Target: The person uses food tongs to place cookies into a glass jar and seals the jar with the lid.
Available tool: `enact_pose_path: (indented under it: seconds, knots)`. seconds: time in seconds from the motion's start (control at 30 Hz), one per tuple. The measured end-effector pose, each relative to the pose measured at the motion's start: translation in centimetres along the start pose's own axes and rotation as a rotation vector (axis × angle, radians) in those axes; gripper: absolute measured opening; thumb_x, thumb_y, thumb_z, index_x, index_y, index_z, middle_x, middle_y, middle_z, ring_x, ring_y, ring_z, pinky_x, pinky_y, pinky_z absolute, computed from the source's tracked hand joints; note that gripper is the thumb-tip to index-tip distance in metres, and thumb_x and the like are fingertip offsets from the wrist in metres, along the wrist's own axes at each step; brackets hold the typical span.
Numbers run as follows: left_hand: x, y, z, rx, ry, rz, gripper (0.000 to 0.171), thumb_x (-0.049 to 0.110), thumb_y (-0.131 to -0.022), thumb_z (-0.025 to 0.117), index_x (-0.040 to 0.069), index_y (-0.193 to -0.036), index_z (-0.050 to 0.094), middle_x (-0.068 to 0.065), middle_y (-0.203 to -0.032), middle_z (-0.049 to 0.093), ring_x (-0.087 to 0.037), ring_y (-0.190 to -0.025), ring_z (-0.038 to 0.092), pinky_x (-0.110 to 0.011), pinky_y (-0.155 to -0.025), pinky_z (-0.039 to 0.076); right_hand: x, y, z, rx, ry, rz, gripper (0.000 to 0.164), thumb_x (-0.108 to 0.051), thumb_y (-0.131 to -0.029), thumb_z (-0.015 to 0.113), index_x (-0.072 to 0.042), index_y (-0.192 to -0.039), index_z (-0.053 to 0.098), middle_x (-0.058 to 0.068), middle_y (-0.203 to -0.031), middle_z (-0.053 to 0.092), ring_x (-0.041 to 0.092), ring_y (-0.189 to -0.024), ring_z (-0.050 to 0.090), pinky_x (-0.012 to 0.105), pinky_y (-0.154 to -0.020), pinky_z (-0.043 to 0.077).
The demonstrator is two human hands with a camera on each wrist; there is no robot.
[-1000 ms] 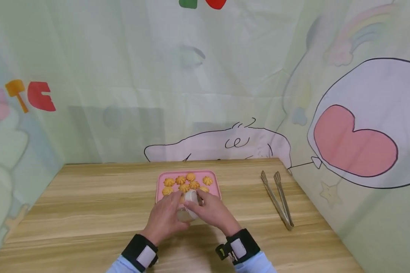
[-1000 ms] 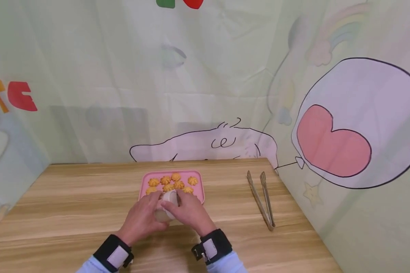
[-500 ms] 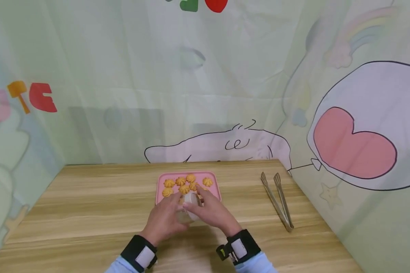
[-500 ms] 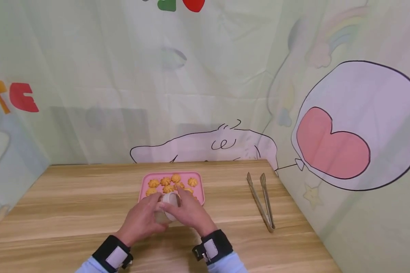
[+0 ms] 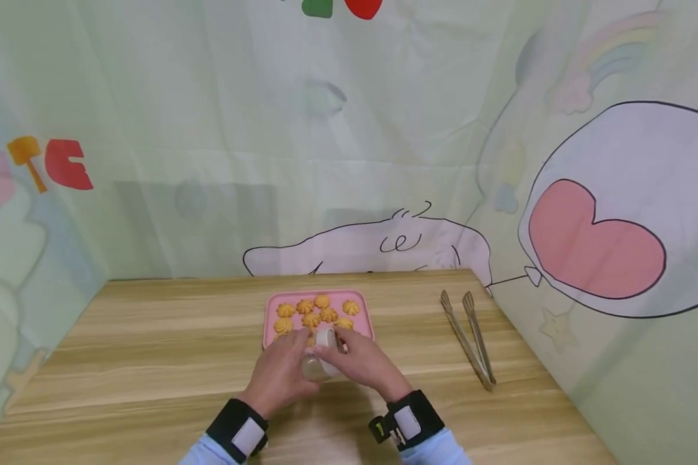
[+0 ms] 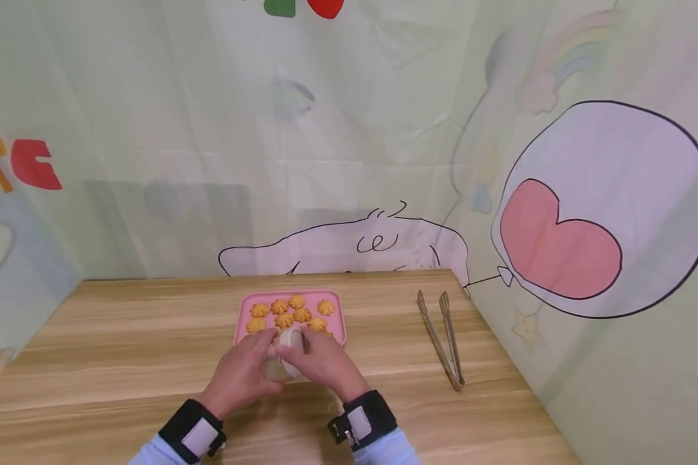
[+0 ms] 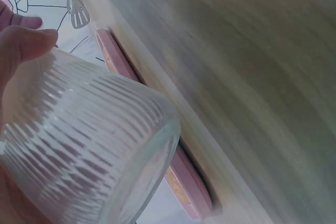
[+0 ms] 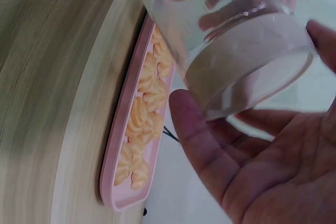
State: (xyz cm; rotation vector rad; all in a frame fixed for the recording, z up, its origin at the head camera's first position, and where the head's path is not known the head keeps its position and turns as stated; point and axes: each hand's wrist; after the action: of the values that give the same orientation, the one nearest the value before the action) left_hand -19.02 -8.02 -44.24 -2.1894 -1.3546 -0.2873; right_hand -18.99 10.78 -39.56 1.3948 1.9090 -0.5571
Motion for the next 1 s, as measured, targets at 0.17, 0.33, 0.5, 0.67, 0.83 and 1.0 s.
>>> enact_pose_path:
  seconds: [0.17, 0.33, 0.5, 0.67, 0.83, 1.0]
  knots:
    - [-0.04, -0.17, -0.09, -0.033, 0.021, -0.027, 0.084, 0.028, -0.060, 0.100, 0.004, -0.128, 0.057, -0.010, -0.113, 0.067, -0.026, -0.099, 0.063, -0.048, -0.089, 0.056, 0.52, -0.06, -0.51, -0.045, -0.034, -0.105, 0.075, -0.039, -0.097, 0.070, 0.003, -0.153, 0.043, 0.023, -0.145, 0.056, 0.035, -0.117, 0.060, 0.054, -0.097, 0.052]
    - [-0.02, -0.23, -0.15, -0.037, 0.026, -0.039, 0.087, 0.028, -0.059, 0.101, 0.002, -0.131, 0.057, -0.012, -0.114, 0.067, -0.028, -0.100, 0.063, -0.050, -0.089, 0.056, 0.61, -0.12, -0.60, -0.052, -0.082, -0.103, 0.081, -0.035, -0.097, 0.073, 0.004, -0.157, 0.034, 0.026, -0.150, 0.050, 0.041, -0.127, 0.057, 0.056, -0.100, 0.051]
    - [0.17, -0.24, -0.10, -0.015, -0.001, -0.022, 0.088, 0.029, -0.058, 0.101, 0.001, -0.130, 0.058, -0.014, -0.116, 0.068, -0.031, -0.102, 0.065, -0.051, -0.092, 0.055, 0.47, -0.10, -0.28, 0.033, -0.102, 0.039, 0.081, -0.054, -0.099, 0.062, 0.002, -0.154, 0.041, 0.026, -0.140, 0.058, 0.041, -0.124, 0.059, 0.058, -0.096, 0.052]
    - [0.39, -0.34, -0.18, -0.008, -0.032, -0.008, 0.087, 0.030, -0.059, 0.100, 0.001, -0.129, 0.059, -0.013, -0.115, 0.068, -0.029, -0.099, 0.064, -0.051, -0.091, 0.055, 0.38, -0.04, -0.42, 0.036, -0.094, 0.093, 0.078, -0.060, -0.100, 0.056, 0.002, -0.148, 0.051, 0.020, -0.127, 0.065, 0.030, -0.100, 0.065, 0.047, -0.079, 0.057]
    - [0.49, -0.53, -0.28, -0.003, -0.033, 0.000, 0.084, 0.029, -0.059, 0.100, 0.002, -0.127, 0.059, -0.010, -0.112, 0.067, -0.026, -0.096, 0.062, -0.048, -0.089, 0.055, 0.42, -0.05, -0.82, 0.011, -0.101, -0.009, 0.070, -0.047, -0.101, 0.063, 0.005, -0.146, 0.052, 0.020, -0.127, 0.065, 0.027, -0.101, 0.064, 0.041, -0.079, 0.057]
    - [0.48, -0.40, -0.08, -0.014, -0.026, -0.003, 0.085, 0.028, -0.059, 0.101, 0.003, -0.128, 0.058, -0.012, -0.115, 0.067, -0.027, -0.100, 0.063, -0.048, -0.091, 0.055, 0.67, 0.19, -0.96, -0.009, -0.129, -0.089, 0.071, -0.033, -0.099, 0.070, 0.007, -0.151, 0.044, 0.025, -0.141, 0.057, 0.038, -0.117, 0.061, 0.048, -0.089, 0.057]
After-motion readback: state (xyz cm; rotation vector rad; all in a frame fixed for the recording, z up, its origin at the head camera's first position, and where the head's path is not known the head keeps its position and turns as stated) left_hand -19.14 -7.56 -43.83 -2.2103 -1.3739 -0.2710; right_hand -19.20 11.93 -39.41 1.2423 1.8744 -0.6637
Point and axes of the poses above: each hand's wrist, its own y-axis away from the middle knuckle, its own z-axis out of the palm, x = y × z
